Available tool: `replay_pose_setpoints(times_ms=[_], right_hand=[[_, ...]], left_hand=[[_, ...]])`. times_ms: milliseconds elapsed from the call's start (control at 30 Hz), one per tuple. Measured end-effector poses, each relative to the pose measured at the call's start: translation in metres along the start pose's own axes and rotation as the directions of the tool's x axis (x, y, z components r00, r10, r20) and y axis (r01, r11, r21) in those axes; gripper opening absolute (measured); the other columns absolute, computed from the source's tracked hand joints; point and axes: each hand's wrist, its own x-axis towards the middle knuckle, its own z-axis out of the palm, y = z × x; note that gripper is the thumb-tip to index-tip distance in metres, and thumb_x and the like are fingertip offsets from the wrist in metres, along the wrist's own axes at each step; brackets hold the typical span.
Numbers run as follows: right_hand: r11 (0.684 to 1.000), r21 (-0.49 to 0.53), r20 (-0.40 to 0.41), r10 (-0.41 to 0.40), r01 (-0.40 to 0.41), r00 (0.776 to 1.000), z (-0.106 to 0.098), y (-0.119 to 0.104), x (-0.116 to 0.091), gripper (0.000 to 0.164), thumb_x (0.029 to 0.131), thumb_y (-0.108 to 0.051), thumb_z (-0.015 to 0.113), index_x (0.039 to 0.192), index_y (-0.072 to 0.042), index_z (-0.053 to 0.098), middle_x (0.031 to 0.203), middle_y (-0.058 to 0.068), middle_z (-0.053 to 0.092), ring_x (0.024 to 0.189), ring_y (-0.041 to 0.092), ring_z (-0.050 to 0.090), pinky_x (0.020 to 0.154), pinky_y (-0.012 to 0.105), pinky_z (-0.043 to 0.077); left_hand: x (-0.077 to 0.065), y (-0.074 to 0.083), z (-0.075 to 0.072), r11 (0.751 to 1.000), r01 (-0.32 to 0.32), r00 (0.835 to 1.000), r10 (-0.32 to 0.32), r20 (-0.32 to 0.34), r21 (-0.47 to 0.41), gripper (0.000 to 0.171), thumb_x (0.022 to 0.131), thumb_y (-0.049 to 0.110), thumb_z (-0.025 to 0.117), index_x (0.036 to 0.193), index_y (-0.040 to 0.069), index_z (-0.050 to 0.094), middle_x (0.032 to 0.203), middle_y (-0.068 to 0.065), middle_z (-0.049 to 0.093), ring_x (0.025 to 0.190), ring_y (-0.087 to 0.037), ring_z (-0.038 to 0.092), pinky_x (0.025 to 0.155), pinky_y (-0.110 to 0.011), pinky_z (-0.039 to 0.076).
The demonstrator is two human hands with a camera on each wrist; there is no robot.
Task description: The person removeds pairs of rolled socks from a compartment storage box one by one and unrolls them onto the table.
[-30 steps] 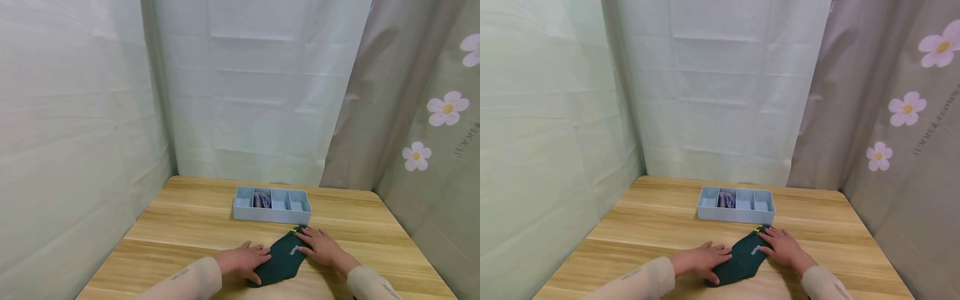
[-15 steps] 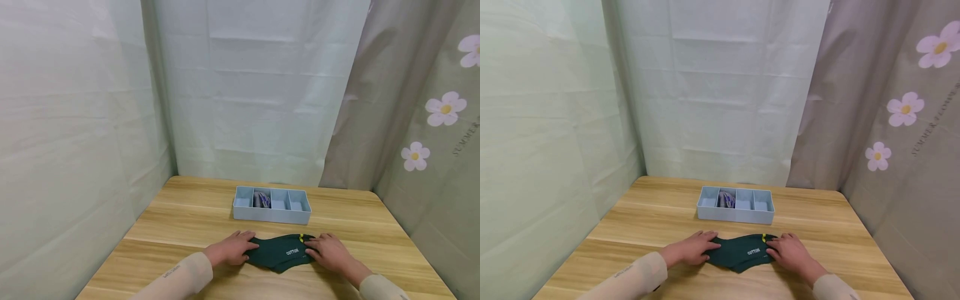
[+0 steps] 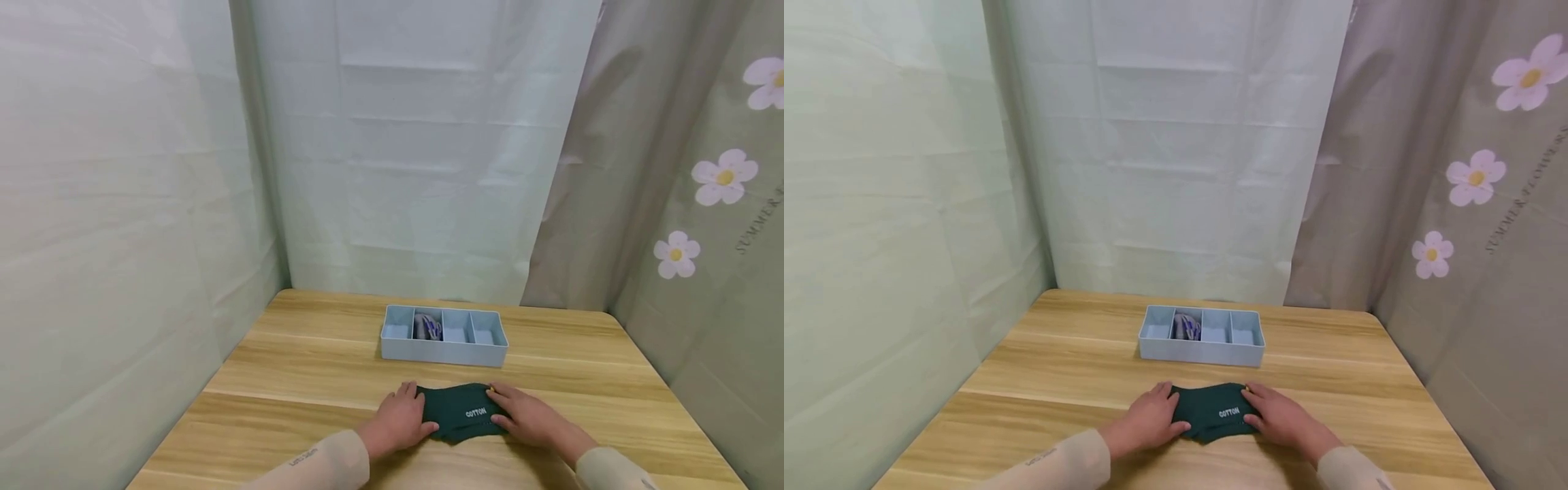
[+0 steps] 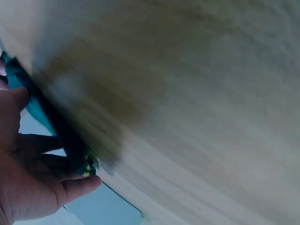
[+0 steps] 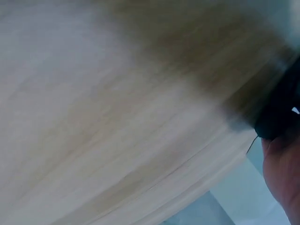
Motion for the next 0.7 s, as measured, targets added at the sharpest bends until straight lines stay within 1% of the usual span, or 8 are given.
replay_pose_setpoints(times_ms=[67, 133, 233, 367, 433, 600, 700], right_hand=[[1.0, 0.008, 0.01, 0.014, -0.014, 1.0, 0.002, 0.001, -0.004, 0.063, 0.102, -0.043, 0.052, 0.143, 0.004, 0.048, 0.149, 0.024, 0.042, 0.132, 0.041, 0.046, 0.103, 0.056, 0.04], [1.0, 0.01, 0.002, 0.023, -0.023, 1.0, 0.004, 0.002, -0.008, 0.067, 0.102, -0.047, 0.05, 0.144, 0.005, 0.046, 0.15, 0.024, 0.041, 0.133, 0.041, 0.045, 0.103, 0.056, 0.04], [0.998, 0.016, -0.005, 0.053, -0.053, 0.999, 0.005, 0.001, -0.013, 0.07, 0.101, -0.049, 0.051, 0.144, 0.006, 0.045, 0.15, 0.024, 0.041, 0.133, 0.041, 0.045, 0.103, 0.056, 0.04], [0.995, 0.033, -0.001, 0.099, -0.099, 0.995, 0.005, -0.003, -0.016, 0.073, 0.099, -0.052, 0.053, 0.142, 0.007, 0.048, 0.148, 0.025, 0.043, 0.131, 0.042, 0.047, 0.103, 0.057, 0.04], [0.994, 0.026, -0.004, 0.108, -0.108, 0.994, 0.004, -0.006, -0.018, 0.073, 0.098, -0.054, 0.053, 0.139, 0.007, 0.051, 0.145, 0.024, 0.047, 0.128, 0.042, 0.05, 0.102, 0.058, 0.04], [0.992, 0.002, 0.009, 0.129, -0.129, 0.992, 0.001, -0.013, -0.022, 0.068, 0.1, -0.055, 0.047, 0.131, 0.004, 0.061, 0.136, 0.02, 0.058, 0.123, 0.039, 0.055, 0.105, 0.063, 0.035], [0.99, -0.001, 0.018, 0.141, -0.141, 0.99, 0.001, -0.015, -0.025, 0.063, 0.102, -0.053, 0.043, 0.129, 0.0, 0.064, 0.133, 0.015, 0.061, 0.125, 0.036, 0.055, 0.106, 0.065, 0.03]], left_hand=[[0.001, 0.0, 0.003, 1.0, 0.019, 1.0, -0.019, 0.008, 0.007, 0.071, 0.093, 0.06, 0.057, 0.136, 0.004, 0.058, 0.147, -0.016, 0.046, 0.137, -0.031, 0.043, 0.105, -0.048, 0.043], [0.002, -0.001, 0.005, 1.0, 0.013, 1.0, -0.013, 0.005, 0.023, 0.072, 0.092, 0.06, 0.058, 0.139, 0.007, 0.056, 0.149, -0.014, 0.045, 0.138, -0.03, 0.041, 0.107, -0.049, 0.04], [0.004, -0.006, 0.004, 0.998, -0.03, 1.0, 0.03, 0.001, 0.061, 0.072, 0.092, 0.061, 0.058, 0.141, 0.01, 0.055, 0.151, -0.012, 0.044, 0.139, -0.027, 0.04, 0.109, -0.048, 0.038], [0.008, -0.014, 0.002, 0.993, -0.089, 0.996, 0.086, 0.036, 0.082, 0.073, 0.093, 0.063, 0.053, 0.146, 0.013, 0.05, 0.155, -0.009, 0.04, 0.143, -0.024, 0.034, 0.112, -0.05, 0.033], [0.01, -0.018, 0.002, 0.989, -0.116, 0.993, 0.111, 0.049, 0.097, 0.073, 0.094, 0.063, 0.052, 0.148, 0.014, 0.048, 0.156, -0.007, 0.038, 0.144, -0.023, 0.033, 0.113, -0.05, 0.032], [0.016, -0.028, -0.002, 0.975, -0.187, 0.982, 0.181, 0.059, 0.117, 0.072, 0.094, 0.061, 0.054, 0.149, 0.016, 0.047, 0.157, -0.006, 0.037, 0.145, -0.023, 0.032, 0.113, -0.052, 0.031], [0.019, -0.032, -0.005, 0.967, -0.212, 0.976, 0.203, 0.077, 0.138, 0.072, 0.093, 0.062, 0.053, 0.15, 0.019, 0.046, 0.158, -0.005, 0.036, 0.145, -0.021, 0.031, 0.114, -0.052, 0.028]])
